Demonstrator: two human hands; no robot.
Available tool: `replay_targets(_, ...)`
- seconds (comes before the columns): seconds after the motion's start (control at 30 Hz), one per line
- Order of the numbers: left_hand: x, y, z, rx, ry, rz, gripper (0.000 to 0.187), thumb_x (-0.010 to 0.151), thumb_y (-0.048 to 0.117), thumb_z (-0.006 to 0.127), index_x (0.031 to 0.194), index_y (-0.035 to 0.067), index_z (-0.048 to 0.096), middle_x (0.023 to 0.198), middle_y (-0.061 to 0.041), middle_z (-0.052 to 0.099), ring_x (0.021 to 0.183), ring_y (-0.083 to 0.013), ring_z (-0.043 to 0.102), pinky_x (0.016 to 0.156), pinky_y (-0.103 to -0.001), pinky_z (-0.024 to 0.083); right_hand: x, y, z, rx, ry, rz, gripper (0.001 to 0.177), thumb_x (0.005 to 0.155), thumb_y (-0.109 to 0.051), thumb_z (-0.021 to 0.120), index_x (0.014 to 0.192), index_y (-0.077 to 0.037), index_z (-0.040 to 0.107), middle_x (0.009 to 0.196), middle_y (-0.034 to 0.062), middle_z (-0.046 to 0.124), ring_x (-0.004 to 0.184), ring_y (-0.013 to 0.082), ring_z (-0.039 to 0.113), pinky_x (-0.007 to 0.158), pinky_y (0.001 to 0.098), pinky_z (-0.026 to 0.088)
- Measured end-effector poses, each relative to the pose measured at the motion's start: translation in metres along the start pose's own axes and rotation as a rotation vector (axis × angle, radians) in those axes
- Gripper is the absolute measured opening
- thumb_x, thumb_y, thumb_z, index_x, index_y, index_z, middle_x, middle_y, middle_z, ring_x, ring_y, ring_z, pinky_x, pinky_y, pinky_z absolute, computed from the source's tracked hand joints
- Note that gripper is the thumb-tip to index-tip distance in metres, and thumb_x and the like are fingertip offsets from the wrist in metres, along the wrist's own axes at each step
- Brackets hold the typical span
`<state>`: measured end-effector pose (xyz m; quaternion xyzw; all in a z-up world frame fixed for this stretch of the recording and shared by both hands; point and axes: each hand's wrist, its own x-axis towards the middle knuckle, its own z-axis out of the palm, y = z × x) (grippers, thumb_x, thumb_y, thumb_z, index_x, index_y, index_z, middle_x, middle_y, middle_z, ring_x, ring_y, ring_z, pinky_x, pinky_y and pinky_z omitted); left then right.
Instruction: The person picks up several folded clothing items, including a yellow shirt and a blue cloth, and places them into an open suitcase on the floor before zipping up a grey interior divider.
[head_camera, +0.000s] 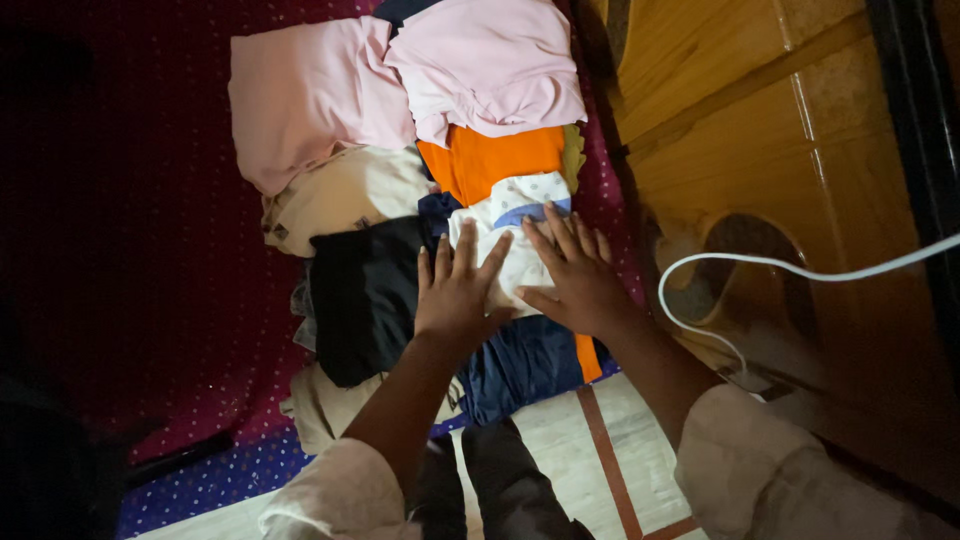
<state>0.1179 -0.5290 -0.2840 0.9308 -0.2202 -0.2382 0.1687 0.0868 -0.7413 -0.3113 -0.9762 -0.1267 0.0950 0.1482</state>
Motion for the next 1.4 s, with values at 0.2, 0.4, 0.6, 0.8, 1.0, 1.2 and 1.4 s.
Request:
replay_targets(0.2, 0.004, -0.002, 0.004, 0.083, -0.006, -0.006, 0.107, 0.075, 0.049, 0.083, 0.159, 0.037, 0.018, 0.165, -0.02, 0.016, 0.15, -0.0467, 0.018, 0.12, -0.063, 0.012, 0.005, 0.003, 0.016, -0.056, -0.085, 0.055, 0.095, 0.088, -0.06, 0.065, 0.161, -0.02, 0.021, 0.168, 0.0206, 0.013, 0.147, 0.0514, 0.019, 0.114, 0.0664, 0.016)
replay_targets(0.4, 0.002, -0.002, 0.008, 0.052, 0.032, 0.009, 0.108, 0.074, 0.049, 0.084, 0.159, 0.035, 0.019, 0.165, -0.021, 0.015, 0.153, -0.0462, 0.011, 0.12, -0.064, 0.01, 0.0, -0.004, 0.011, -0.028, -0.025, 0.044, 0.094, 0.087, -0.055, 0.067, 0.162, -0.019, 0.023, 0.167, 0.0209, 0.015, 0.148, 0.0513, 0.02, 0.116, 0.0662, 0.018)
replay_targets(0.6, -0.013, -0.004, -0.003, -0.028, 0.058, 0.023, 0.107, 0.074, 0.051, 0.082, 0.159, 0.034, 0.019, 0.165, -0.024, 0.011, 0.151, -0.0469, 0.009, 0.119, -0.065, 0.007, -0.007, -0.028, -0.009, -0.001, 0.165, 0.04, 0.086, 0.092, -0.048, 0.067, 0.161, -0.013, 0.03, 0.166, 0.0259, 0.019, 0.148, 0.0534, 0.024, 0.114, 0.0677, 0.022)
replay_targets(0.8, -0.037, -0.002, -0.014, -0.096, 0.166, -0.03, 0.098, 0.077, 0.05, 0.079, 0.158, 0.029, 0.027, 0.166, -0.021, 0.015, 0.153, -0.0441, 0.011, 0.118, -0.067, 0.007, -0.013, -0.057, -0.025, 0.015, 0.194, 0.116, 0.084, 0.091, -0.045, 0.066, 0.16, -0.012, 0.032, 0.166, 0.0219, 0.023, 0.15, 0.049, 0.026, 0.115, 0.0682, 0.023)
replay_targets(1.0, -0.059, -0.007, -0.015, -0.114, 0.242, -0.021, 0.089, 0.083, 0.059, 0.072, 0.156, 0.024, 0.033, 0.164, -0.021, 0.017, 0.151, -0.0445, 0.015, 0.116, -0.069, 0.008, -0.018, -0.074, -0.036, -0.017, 0.164, 0.141, 0.083, 0.093, -0.048, 0.063, 0.159, -0.01, 0.03, 0.166, 0.0216, 0.025, 0.149, 0.0481, 0.027, 0.115, 0.0662, 0.023)
replay_targets(1.2, -0.078, -0.012, -0.022, -0.062, 0.311, -0.028, 0.087, 0.086, 0.059, 0.066, 0.158, 0.022, 0.033, 0.164, -0.023, 0.02, 0.151, -0.0443, 0.018, 0.116, -0.068, 0.01, -0.022, -0.09, -0.045, -0.009, 0.195, 0.193, 0.09, 0.092, -0.049, 0.063, 0.161, -0.007, 0.024, 0.166, 0.0215, 0.024, 0.149, 0.047, 0.027, 0.117, 0.0654, 0.022)
replay_targets(1.4, -0.093, -0.01, -0.047, -0.081, 0.298, -0.073, 0.087, 0.085, 0.057, 0.067, 0.157, 0.021, 0.032, 0.164, -0.023, 0.02, 0.151, -0.0439, 0.017, 0.117, -0.067, 0.009, -0.024, -0.103, -0.067, -0.036, 0.178, 0.184, 0.093, 0.088, -0.048, 0.067, 0.159, -0.005, 0.023, 0.163, 0.0259, 0.023, 0.148, 0.0491, 0.024, 0.114, 0.0664, 0.021)
